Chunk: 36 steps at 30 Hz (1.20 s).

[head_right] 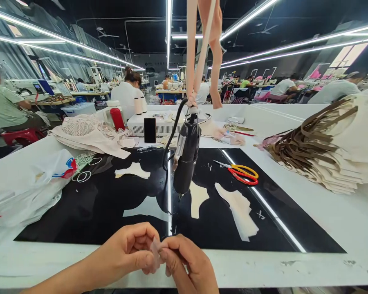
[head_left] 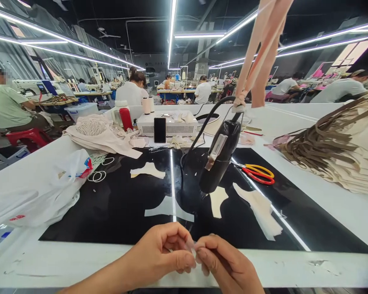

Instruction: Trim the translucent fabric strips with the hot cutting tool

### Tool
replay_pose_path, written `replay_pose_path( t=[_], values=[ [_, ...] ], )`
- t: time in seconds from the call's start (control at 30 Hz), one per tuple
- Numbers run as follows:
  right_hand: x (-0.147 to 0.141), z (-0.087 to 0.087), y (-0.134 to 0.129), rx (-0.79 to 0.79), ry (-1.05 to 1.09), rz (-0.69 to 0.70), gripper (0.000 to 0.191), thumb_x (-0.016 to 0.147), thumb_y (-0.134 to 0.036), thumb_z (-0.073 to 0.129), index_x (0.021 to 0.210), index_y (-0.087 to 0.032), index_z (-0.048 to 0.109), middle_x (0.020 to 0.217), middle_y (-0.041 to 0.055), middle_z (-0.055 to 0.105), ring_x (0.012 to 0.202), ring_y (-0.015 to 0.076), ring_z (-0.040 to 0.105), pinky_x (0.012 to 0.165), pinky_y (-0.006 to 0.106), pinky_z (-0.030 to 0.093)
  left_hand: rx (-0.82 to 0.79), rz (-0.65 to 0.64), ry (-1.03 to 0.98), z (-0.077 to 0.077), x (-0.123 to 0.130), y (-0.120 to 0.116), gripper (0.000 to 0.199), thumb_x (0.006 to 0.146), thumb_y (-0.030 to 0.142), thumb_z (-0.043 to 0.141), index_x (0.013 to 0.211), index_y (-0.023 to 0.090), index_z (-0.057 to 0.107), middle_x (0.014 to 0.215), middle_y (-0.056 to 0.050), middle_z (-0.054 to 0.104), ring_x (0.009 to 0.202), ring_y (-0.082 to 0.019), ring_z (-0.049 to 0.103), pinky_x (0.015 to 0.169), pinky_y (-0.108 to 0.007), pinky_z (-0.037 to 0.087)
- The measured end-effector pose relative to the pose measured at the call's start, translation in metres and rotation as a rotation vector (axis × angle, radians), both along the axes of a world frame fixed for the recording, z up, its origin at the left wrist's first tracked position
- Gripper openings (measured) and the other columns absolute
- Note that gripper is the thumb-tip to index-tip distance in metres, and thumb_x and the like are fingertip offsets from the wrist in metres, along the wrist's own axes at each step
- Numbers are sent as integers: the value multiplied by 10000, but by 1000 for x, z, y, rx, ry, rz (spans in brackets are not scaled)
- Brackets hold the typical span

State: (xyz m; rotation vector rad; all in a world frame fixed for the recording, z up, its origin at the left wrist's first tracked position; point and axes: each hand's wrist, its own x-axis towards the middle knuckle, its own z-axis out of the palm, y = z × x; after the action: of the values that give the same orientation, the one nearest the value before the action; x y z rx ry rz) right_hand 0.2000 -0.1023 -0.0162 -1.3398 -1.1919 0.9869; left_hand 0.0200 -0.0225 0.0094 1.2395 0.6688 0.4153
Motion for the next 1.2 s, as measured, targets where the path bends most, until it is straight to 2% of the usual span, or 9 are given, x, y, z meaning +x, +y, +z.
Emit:
replay_pose_path(
  t=[0.07,0.17,0.37,0.53,0.63,0.73,0.9,1.03,1.2],
  values=[
    [-2,-3,4,-8,13,-43,408,908,-657,660,911,-258,744,728,2,676,596,147,605,609,242,517,-37,28,39,2,0,2,469,796,563,839,838,153,616,709,-19,678,651,-121,626,698,-274,527],
    [-1,-12,7,28,-10,-131,493,914,-677,642,1161,-252,674,823,19,710,658,162,635,626,250,531,-38,87,88,3,-2,10,469,789,576,820,812,168,589,669,9,661,566,-102,590,629,-257,499],
    [4,-23,18,97,-271,-115,284,946,-554,671,902,-291,768,824,20,715,692,171,656,698,241,563,24,107,173,-3,-12,33,386,820,510,759,824,170,577,675,18,651,505,-88,554,535,-233,450],
    [3,-19,41,208,-438,-97,241,1014,-457,612,962,-299,786,924,37,757,784,183,714,752,246,580,163,165,191,0,-19,51,260,854,400,699,923,180,578,767,25,643,562,-101,573,548,-248,517],
    [0,-18,54,297,-567,-75,274,1055,-418,545,1016,-273,774,940,59,766,803,188,750,739,248,601,341,191,311,3,-23,61,185,912,365,640,945,213,541,784,40,616,612,-117,571,522,-223,475],
    [-2,-19,63,379,-724,-61,304,1087,-377,470,1072,-254,748,941,64,763,795,182,767,705,242,613,650,187,490,1,-26,71,140,959,325,607,897,224,534,768,57,599,649,-118,540,569,-227,395],
    [-3,-27,69,355,-1010,-41,330,1112,-336,391,1200,-250,697,958,45,748,723,152,758,589,218,573,1062,106,650,-12,-26,81,154,1021,263,565,872,222,559,757,62,598,638,-130,545,598,-267,333],
    [-2,-36,70,370,-1184,-66,335,1111,-311,375,1233,-250,682,960,32,746,704,145,748,496,212,514,1299,36,709,-22,-25,83,162,1068,266,543,921,211,584,851,30,651,725,-153,622,624,-276,362],
    [0,-43,68,387,-1288,-41,355,1105,-252,356,1273,-236,668,987,54,750,804,166,758,539,210,534,1474,-16,768,-29,-26,83,201,1081,263,524,911,197,609,818,11,632,682,-168,604,581,-302,337]
  ],
)
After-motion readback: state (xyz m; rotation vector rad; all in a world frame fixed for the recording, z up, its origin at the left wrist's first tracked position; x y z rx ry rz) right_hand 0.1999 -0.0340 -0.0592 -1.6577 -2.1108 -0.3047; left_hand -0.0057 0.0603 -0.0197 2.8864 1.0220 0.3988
